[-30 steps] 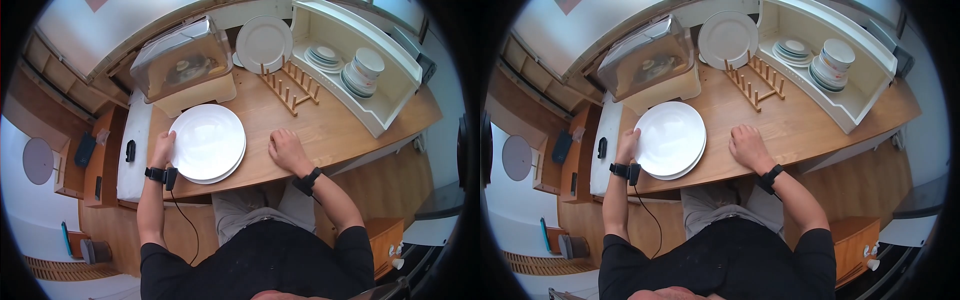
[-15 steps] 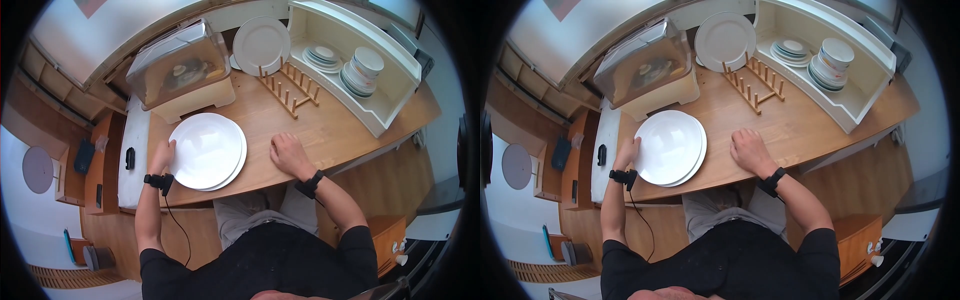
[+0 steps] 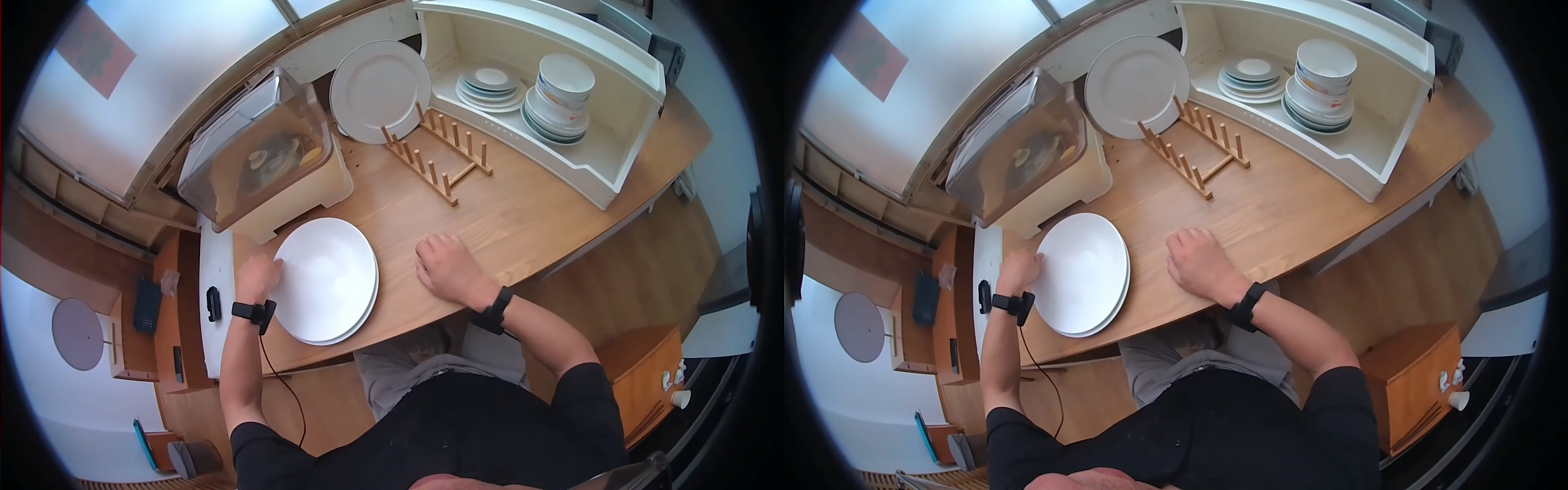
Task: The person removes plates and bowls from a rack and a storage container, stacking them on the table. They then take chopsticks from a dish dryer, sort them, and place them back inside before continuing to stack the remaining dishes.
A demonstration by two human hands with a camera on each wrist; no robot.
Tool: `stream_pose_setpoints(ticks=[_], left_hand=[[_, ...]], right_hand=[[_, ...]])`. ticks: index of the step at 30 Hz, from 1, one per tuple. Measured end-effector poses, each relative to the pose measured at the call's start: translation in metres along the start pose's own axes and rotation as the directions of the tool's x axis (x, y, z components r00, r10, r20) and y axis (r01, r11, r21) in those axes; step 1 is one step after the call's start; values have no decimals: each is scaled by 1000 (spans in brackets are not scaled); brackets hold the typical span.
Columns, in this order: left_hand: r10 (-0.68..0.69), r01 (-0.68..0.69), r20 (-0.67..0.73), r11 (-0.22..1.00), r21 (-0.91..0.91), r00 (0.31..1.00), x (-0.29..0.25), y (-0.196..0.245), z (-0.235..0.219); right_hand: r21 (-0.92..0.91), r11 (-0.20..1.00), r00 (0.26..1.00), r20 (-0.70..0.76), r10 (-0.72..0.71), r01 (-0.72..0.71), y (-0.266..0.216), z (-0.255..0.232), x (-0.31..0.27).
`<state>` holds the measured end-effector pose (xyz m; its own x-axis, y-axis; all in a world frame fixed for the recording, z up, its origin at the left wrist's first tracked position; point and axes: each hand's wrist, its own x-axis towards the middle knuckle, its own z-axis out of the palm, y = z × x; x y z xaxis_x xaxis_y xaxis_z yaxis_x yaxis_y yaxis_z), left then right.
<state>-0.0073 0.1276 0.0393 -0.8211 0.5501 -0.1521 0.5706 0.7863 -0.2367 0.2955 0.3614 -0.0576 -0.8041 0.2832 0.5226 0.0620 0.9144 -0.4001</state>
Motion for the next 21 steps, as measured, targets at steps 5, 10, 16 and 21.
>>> stream_pose_setpoints(ticks=[5, 10, 16, 21], left_hand=[[353, -343, -38, 871, -353, 935, -20, 80, -109], [490, -737, -620, 638, -224, 613, 26, 169, -184], [305, -584, -862, 812, 14, 404, 170, 239, -194], [214, -425, -592, 873, -242, 777, 196, 251, -206]], right_hand=[[-8, 1000, 1000, -3, -10, 10, 2, -2, 0], [3, 1000, 1000, -3, -19, 19, 5, 0, 0], [31, 999, 999, -45, -18, 20, 8, 2, -3], [14, 1000, 998, -54, -21, 22, 9, 1, -3]])
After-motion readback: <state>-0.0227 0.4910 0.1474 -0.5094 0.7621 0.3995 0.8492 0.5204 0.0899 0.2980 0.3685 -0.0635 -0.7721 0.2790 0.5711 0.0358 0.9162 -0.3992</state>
